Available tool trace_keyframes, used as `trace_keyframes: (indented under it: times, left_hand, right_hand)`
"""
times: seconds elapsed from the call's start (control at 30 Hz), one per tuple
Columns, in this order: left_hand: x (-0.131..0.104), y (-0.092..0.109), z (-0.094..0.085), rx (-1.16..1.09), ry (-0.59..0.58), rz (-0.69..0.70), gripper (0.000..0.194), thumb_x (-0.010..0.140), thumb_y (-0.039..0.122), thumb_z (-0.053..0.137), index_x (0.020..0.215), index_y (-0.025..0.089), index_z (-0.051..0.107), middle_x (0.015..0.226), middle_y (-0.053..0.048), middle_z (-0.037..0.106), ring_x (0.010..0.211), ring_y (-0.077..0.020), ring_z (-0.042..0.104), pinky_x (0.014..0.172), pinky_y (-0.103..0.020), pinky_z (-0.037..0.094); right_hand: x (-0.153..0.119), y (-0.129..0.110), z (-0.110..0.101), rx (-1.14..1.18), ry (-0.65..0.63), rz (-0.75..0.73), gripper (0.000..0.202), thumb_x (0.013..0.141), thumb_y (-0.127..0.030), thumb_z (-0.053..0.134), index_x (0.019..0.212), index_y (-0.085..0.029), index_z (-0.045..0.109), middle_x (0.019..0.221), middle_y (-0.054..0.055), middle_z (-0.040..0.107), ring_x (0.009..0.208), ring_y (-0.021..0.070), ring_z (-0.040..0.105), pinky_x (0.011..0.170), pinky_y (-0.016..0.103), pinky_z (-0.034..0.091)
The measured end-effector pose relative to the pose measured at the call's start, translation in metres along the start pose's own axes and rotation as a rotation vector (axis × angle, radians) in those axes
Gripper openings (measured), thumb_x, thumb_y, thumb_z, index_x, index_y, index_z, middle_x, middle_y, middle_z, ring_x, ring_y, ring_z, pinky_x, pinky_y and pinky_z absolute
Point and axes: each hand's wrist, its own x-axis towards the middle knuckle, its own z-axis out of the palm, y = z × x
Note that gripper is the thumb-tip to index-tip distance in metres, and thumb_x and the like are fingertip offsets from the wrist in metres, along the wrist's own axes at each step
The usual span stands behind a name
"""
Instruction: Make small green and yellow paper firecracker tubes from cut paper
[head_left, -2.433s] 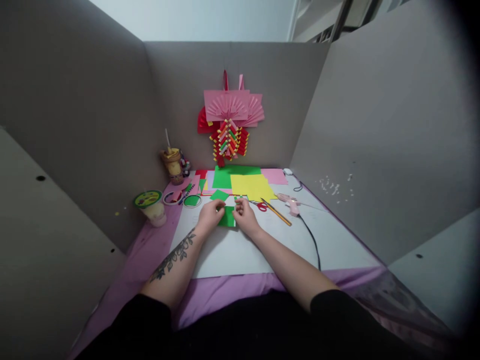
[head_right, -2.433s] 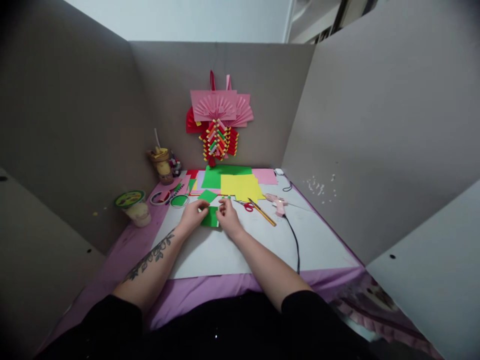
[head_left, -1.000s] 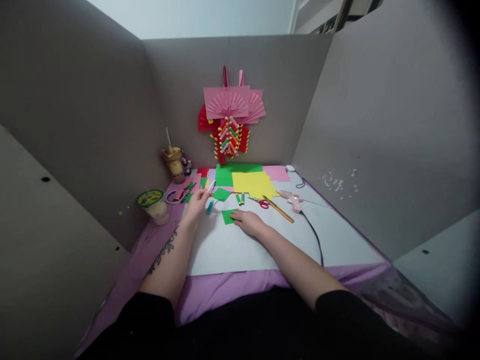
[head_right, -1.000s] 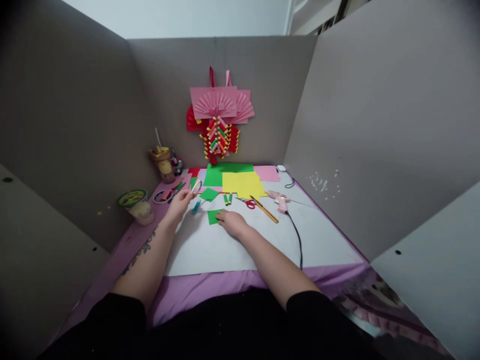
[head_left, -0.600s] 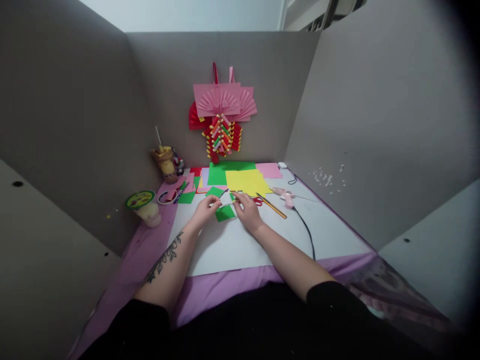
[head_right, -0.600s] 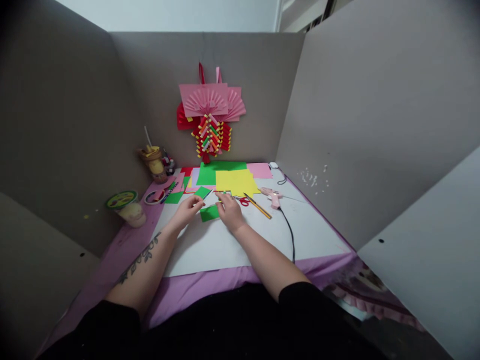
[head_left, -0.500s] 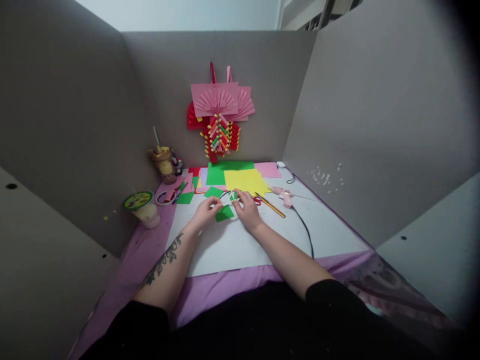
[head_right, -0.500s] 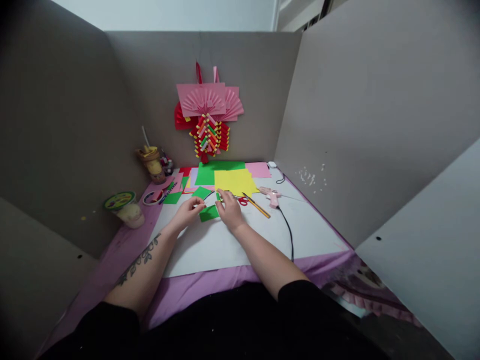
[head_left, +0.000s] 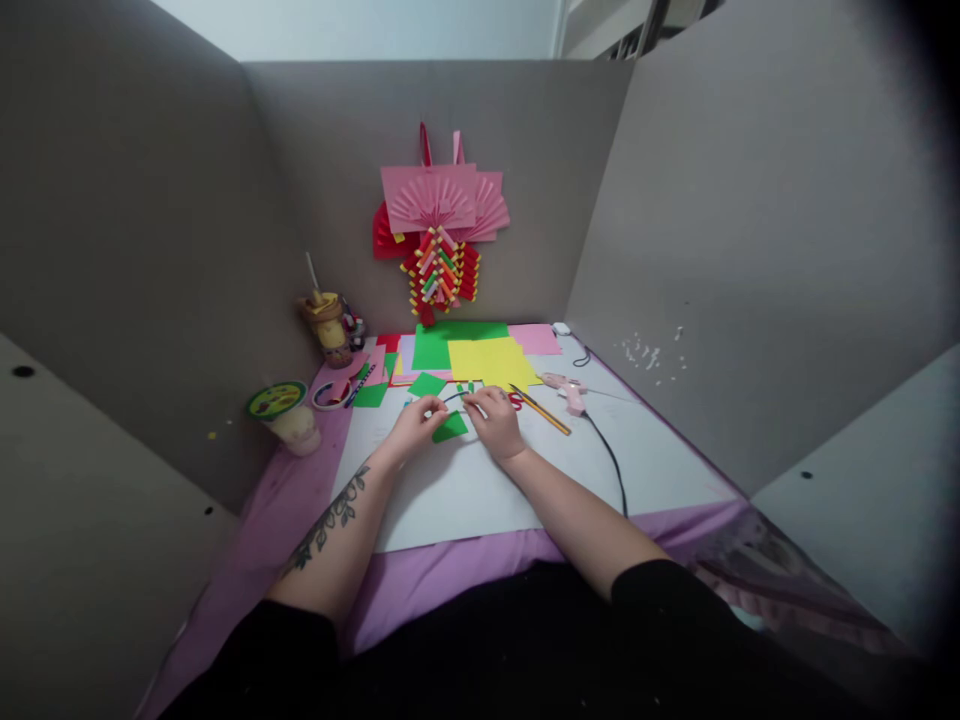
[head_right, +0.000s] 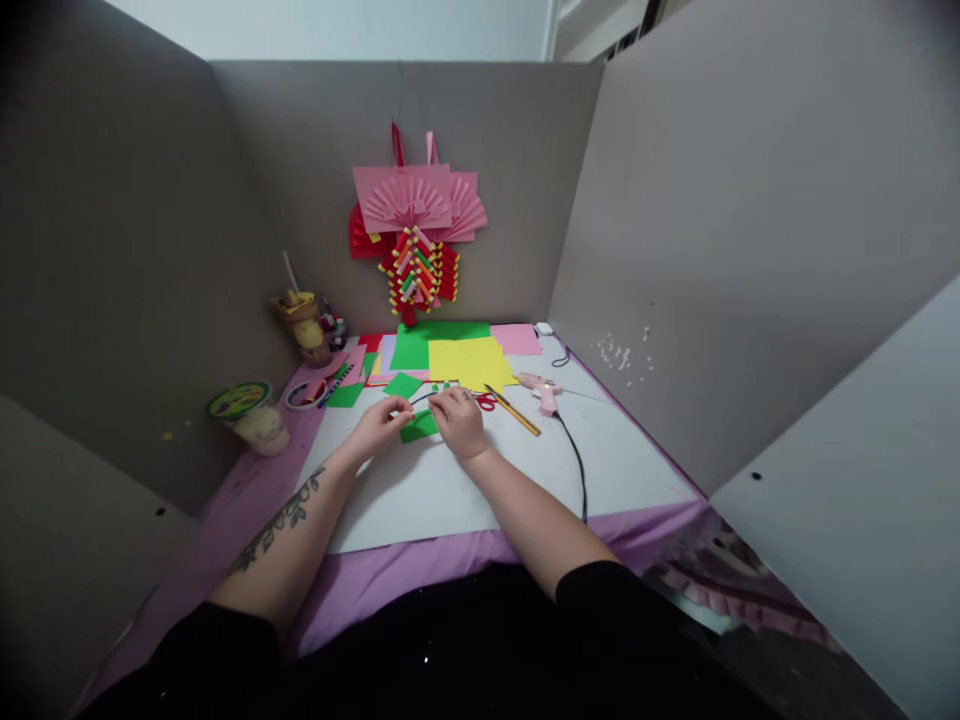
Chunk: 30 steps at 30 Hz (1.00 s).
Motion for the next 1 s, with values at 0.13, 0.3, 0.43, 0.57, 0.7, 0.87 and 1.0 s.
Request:
trace_keyframes:
  times: [0.13, 0.3, 0.43, 0.57, 0.7, 0.87, 1.0]
  left_hand:
    - [0.0, -0.003, 0.002, 0.03, -0.007, 0.009, 0.018, 0.079, 0.035, 0.054, 0.081, 0.017, 0.059, 0.079, -0.001, 0.062, 0.071, -0.0146, 0.054, 0.062, -0.024, 0.045]
    - [0.001, -0.007, 0.004, 0.033, -0.005, 0.037, 0.018, 0.079, 0.035, 0.053, 0.08, 0.017, 0.059, 0.077, 0.0, 0.061, 0.07, -0.0139, 0.053, 0.062, -0.024, 0.043]
    - [0.001, -0.006, 0.006, 0.013, -0.003, 0.032, 0.019, 0.078, 0.035, 0.054, 0.078, 0.017, 0.058, 0.074, 0.0, 0.059, 0.066, -0.0128, 0.05, 0.06, -0.023, 0.041]
    - [0.001, -0.006, 0.007, 0.015, -0.022, 0.032, 0.019, 0.079, 0.035, 0.054, 0.078, 0.017, 0.058, 0.073, 0.0, 0.059, 0.064, -0.0124, 0.049, 0.059, -0.023, 0.04]
    - [0.001, -0.006, 0.008, 0.014, -0.026, 0.037, 0.018, 0.079, 0.035, 0.054, 0.079, 0.017, 0.058, 0.074, 0.0, 0.059, 0.064, -0.0124, 0.049, 0.059, -0.023, 0.04]
    - [0.0, -0.006, 0.01, 0.0, -0.032, 0.047, 0.018, 0.079, 0.034, 0.056, 0.077, 0.017, 0.058, 0.072, 0.0, 0.059, 0.064, -0.0125, 0.05, 0.061, -0.023, 0.041]
    - [0.0, -0.005, 0.01, -0.006, -0.03, 0.039, 0.018, 0.079, 0.035, 0.056, 0.078, 0.017, 0.058, 0.071, 0.001, 0.059, 0.064, -0.0122, 0.05, 0.061, -0.023, 0.041]
  right_hand:
    - [0.001, -0.001, 0.0, -0.022, -0.018, 0.007, 0.019, 0.091, -0.025, 0.049, 0.086, -0.023, 0.067, 0.091, 0.007, 0.062, 0.095, 0.0217, 0.056, 0.091, 0.037, 0.045]
    - [0.001, 0.004, 0.004, 0.062, 0.104, -0.129, 0.01, 0.087, -0.02, 0.054, 0.081, -0.022, 0.063, 0.081, 0.005, 0.062, 0.087, 0.0218, 0.056, 0.084, 0.037, 0.047]
    - [0.0, 0.008, 0.007, 0.058, 0.208, -0.178, 0.012, 0.087, -0.023, 0.057, 0.097, -0.021, 0.065, 0.09, 0.007, 0.062, 0.088, 0.022, 0.056, 0.082, 0.038, 0.048]
    - [0.0, 0.008, 0.007, 0.024, 0.223, -0.192, 0.01, 0.088, -0.023, 0.057, 0.088, -0.022, 0.067, 0.081, 0.006, 0.058, 0.081, 0.0213, 0.055, 0.077, 0.036, 0.048]
    - [-0.001, 0.007, 0.006, 0.033, 0.206, -0.168, 0.011, 0.087, -0.02, 0.056, 0.081, -0.022, 0.065, 0.079, 0.005, 0.056, 0.081, 0.0208, 0.055, 0.077, 0.036, 0.047]
    - [0.0, 0.008, 0.007, 0.065, 0.213, -0.158, 0.005, 0.085, -0.02, 0.059, 0.082, -0.021, 0.061, 0.08, 0.005, 0.058, 0.081, 0.0213, 0.055, 0.077, 0.037, 0.047]
    - [0.0, 0.009, 0.008, 0.066, 0.232, -0.177, 0.006, 0.086, -0.021, 0.059, 0.09, -0.02, 0.063, 0.084, 0.006, 0.06, 0.083, 0.0217, 0.055, 0.078, 0.037, 0.047]
